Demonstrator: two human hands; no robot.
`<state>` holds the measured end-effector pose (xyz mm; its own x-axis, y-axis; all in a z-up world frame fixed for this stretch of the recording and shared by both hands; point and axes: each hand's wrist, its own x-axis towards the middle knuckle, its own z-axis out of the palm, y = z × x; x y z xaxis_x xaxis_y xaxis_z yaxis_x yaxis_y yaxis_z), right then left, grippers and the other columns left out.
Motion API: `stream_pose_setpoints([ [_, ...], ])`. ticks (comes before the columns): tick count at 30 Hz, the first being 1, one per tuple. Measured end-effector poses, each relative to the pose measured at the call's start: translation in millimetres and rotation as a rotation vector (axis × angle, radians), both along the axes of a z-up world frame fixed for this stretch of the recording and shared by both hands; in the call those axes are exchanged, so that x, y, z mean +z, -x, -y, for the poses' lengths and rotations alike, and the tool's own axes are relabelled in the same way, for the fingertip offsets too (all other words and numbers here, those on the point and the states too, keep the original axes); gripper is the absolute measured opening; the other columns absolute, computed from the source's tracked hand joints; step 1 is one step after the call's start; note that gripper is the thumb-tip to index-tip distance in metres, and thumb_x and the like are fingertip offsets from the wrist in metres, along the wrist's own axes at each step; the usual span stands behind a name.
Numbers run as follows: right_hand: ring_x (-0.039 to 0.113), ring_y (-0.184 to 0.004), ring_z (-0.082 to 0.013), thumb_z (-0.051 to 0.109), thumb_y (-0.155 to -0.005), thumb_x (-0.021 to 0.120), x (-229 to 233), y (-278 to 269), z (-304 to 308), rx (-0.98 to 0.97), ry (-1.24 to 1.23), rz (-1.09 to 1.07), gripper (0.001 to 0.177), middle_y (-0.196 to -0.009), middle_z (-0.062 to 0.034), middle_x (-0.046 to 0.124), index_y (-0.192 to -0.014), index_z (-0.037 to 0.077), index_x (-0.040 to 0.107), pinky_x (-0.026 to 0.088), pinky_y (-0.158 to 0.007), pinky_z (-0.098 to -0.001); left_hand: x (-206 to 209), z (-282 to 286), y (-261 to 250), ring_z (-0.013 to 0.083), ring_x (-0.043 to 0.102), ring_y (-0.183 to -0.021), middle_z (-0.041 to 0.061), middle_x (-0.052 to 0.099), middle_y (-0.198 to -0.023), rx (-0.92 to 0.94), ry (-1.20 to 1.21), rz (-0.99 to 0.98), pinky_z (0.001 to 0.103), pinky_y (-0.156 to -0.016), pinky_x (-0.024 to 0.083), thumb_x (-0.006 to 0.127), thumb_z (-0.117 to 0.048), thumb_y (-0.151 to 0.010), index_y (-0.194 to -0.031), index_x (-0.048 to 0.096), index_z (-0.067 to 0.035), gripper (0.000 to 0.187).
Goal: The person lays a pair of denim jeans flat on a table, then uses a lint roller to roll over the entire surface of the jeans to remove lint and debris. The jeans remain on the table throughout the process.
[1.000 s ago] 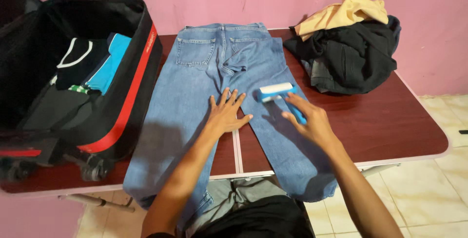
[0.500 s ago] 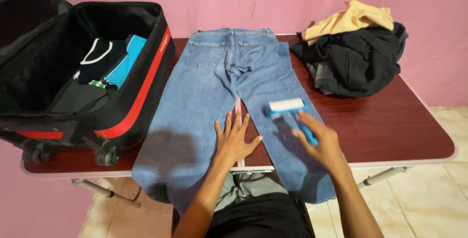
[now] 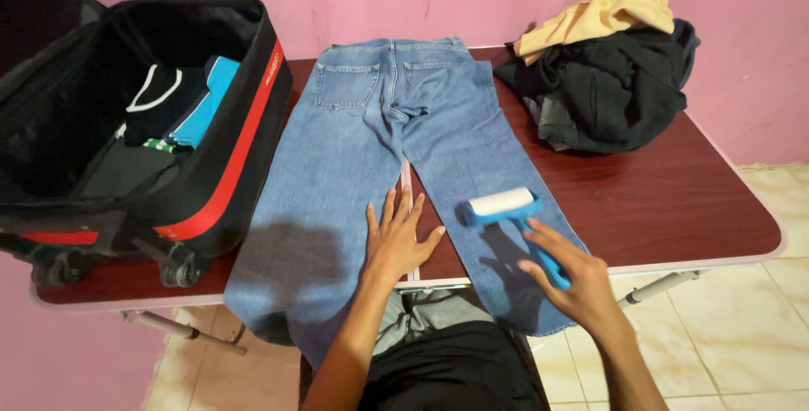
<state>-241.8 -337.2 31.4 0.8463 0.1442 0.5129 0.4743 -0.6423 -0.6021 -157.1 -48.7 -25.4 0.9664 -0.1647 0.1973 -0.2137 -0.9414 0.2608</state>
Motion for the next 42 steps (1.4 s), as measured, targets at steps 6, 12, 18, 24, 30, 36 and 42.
stream_pose_setpoints([
  [6,0.069,-0.122,-0.0307,0.024,-0.082,0.082,4,-21,-5,0.068,-0.023,0.062,0.044,-0.139,-0.0142,0.066,-0.121,0.006,0.072,0.058,-0.097,-0.0385,3,1,1,0.0350,0.012,-0.156,0.014,0.023,-0.167,-0.007,0.021,0.012,0.067,-0.119,0.008,0.050,-0.067,-0.092,-0.156,0.038,-0.013,0.085],
  [12,0.062,-0.129,-0.0362,0.028,-0.087,0.080,7,-122,-45,0.104,0.003,0.104,0.047,-0.144,-0.0163,0.062,-0.128,0.007,0.069,0.054,-0.101,-0.0431,5,1,2,0.0354,0.012,-0.155,0.014,0.023,-0.167,-0.006,0.024,0.013,0.067,-0.119,0.007,0.051,-0.066,-0.091,-0.156,0.039,-0.013,0.084],
  [18,0.063,-0.126,-0.0361,0.029,-0.088,0.079,13,-116,-45,0.096,0.068,0.084,0.048,-0.145,-0.0162,0.061,-0.129,0.006,0.069,0.054,-0.099,-0.0440,5,0,4,0.0348,0.014,-0.156,0.014,0.025,-0.167,-0.002,0.024,0.009,0.066,-0.120,0.007,0.051,-0.066,-0.092,-0.156,0.039,-0.013,0.084],
  [24,0.068,-0.123,-0.0301,0.024,-0.082,0.081,3,-3,-15,0.009,0.015,0.021,0.044,-0.141,-0.0124,0.065,-0.121,0.008,0.071,0.057,-0.094,-0.0379,6,0,3,0.0348,0.012,-0.156,0.014,0.024,-0.167,-0.005,0.037,0.017,0.066,-0.120,0.006,0.051,-0.066,-0.091,-0.156,0.039,-0.013,0.085],
  [30,0.067,-0.126,-0.0288,0.022,-0.081,0.081,-4,3,-12,0.060,-0.040,0.022,0.045,-0.141,-0.0117,0.066,-0.122,0.008,0.071,0.054,-0.100,-0.0370,6,0,3,0.0342,0.010,-0.157,0.013,0.022,-0.168,-0.008,0.035,-0.015,0.066,-0.120,0.005,0.051,-0.065,-0.091,-0.157,0.038,-0.014,0.084],
  [36,0.059,-0.134,-0.0337,0.023,-0.088,0.078,16,-103,-45,0.223,-0.025,0.033,0.050,-0.148,-0.0124,0.059,-0.134,0.009,0.066,0.050,-0.106,-0.0406,5,-1,3,0.0345,0.007,-0.157,0.014,0.021,-0.168,-0.014,0.045,-0.043,0.066,-0.120,0.003,0.050,-0.065,-0.092,-0.157,0.036,-0.013,0.084],
  [42,0.061,-0.127,-0.0359,0.027,-0.088,0.080,18,-128,-78,0.116,0.084,0.037,0.047,-0.144,-0.0122,0.061,-0.130,0.010,0.067,0.052,-0.100,-0.0439,6,0,2,0.0340,0.010,-0.157,0.013,0.023,-0.167,0.002,0.039,-0.018,0.066,-0.121,0.006,0.051,-0.065,-0.091,-0.156,0.038,-0.015,0.083],
])
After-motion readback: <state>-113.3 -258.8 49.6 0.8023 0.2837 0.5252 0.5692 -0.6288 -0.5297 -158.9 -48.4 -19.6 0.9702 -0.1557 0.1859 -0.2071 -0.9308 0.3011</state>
